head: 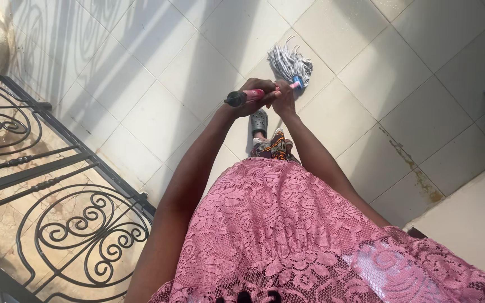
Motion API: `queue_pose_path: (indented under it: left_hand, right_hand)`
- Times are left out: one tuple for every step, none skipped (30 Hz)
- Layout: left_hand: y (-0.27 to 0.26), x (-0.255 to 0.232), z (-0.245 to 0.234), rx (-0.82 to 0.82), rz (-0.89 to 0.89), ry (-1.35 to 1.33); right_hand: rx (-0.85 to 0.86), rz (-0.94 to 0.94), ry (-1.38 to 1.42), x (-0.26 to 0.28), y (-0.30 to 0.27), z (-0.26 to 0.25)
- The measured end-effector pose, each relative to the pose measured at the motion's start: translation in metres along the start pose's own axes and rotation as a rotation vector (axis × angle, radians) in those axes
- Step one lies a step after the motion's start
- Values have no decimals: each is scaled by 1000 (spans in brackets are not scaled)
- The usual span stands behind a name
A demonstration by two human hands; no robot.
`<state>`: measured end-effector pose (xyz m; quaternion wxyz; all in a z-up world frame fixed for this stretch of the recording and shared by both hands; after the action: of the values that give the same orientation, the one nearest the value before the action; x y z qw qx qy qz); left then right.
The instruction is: The person dips a mop into a bucket, wrings it out, and mops the tiled floor of a balcony.
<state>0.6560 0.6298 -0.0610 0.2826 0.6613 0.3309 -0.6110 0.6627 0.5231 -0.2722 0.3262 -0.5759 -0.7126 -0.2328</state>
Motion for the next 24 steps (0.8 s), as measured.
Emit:
queue_pose_path:
  left_hand:
    - [8,1,-6,-1,9,7]
    - [15,10,-6,-25,-53,-100]
    - [16,22,-3,-48,-123,-212]
    - [22,28,0,-48,-123,-211]
    - [29,34,1,-66,-119,-208]
    - [36,39,0,-84,-114,-206]
    - [44,44,-1,-85,-112,-203]
    - [52,41,-3,-86,-53,-164]
    - [55,39,-5,-90,-1,-128]
    - [59,42,-10,-95,-5,-129]
    - [64,44,-20,-121,-19,-49]
    - [65,44,-29,-146,-33,31]
    - [66,42,-36,-147,-33,29]
    - [65,36,-50,-209,-19,46]
    - [64,30,-65,-270,-4,63]
    - [62,25,-76,-269,-4,61]
    - [58,19,-92,-268,2,96]
    - [54,13,-107,-266,8,131]
    - [53,8,-120,-262,10,130]
    - [45,-21,-145,-416,243,197]
    - [30,-47,-168,-561,484,263]
    - [31,-49,-191,-557,488,262]
    - [46,-23,-211,-422,213,256]
    - [53,5,-221,-278,-58,249]
  right_hand:
    - [-96,-36,-20,4,-1,-14]
    - [-193,-73,-40,6,-2,-28]
    - [-113,80,-25,-14,-4,-25]
    - [-30,231,-11,-34,-6,-21]
    - [-30,232,-10,-39,-2,-24]
    - [-145,173,-55,-37,3,-37]
    - [-261,109,-101,-32,11,-50]
    - [-263,106,-100,-34,25,-50]
    - [-269,33,-188,-28,38,-49]
    - [-275,-41,-275,-21,52,-49]
    - [-282,16,-164,-28,71,-47]
    - [-289,74,-54,-33,92,-43]
    - [-313,-40,-39,-19,112,-40]
    - [-336,-155,-24,-3,128,-33]
    - [-324,-154,33,1,144,-23]
    - [-311,-152,89,7,159,-11]
    - [-286,-167,132,16,173,2]
    - [-261,-182,174,25,186,16]
    - [-226,-150,184,35,199,30]
    - [-190,-118,194,45,209,43]
    - [-196,-117,192,56,216,49]
    - [-130,-256,345,80,220,58]
    - [-66,-388,501,104,217,65]
    - [-75,-382,503,115,217,69]
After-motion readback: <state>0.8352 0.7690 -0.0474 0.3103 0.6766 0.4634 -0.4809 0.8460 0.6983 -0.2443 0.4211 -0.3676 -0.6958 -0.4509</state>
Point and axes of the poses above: each hand's wrist, its own y-axis towards the middle knuckle, its own z-axis out of the palm, x = y × z, the point moved 10 cm from there along y, towards the middle knuckle, and after that the axes turned 7 degrees about -y, right-handed, at the moved point
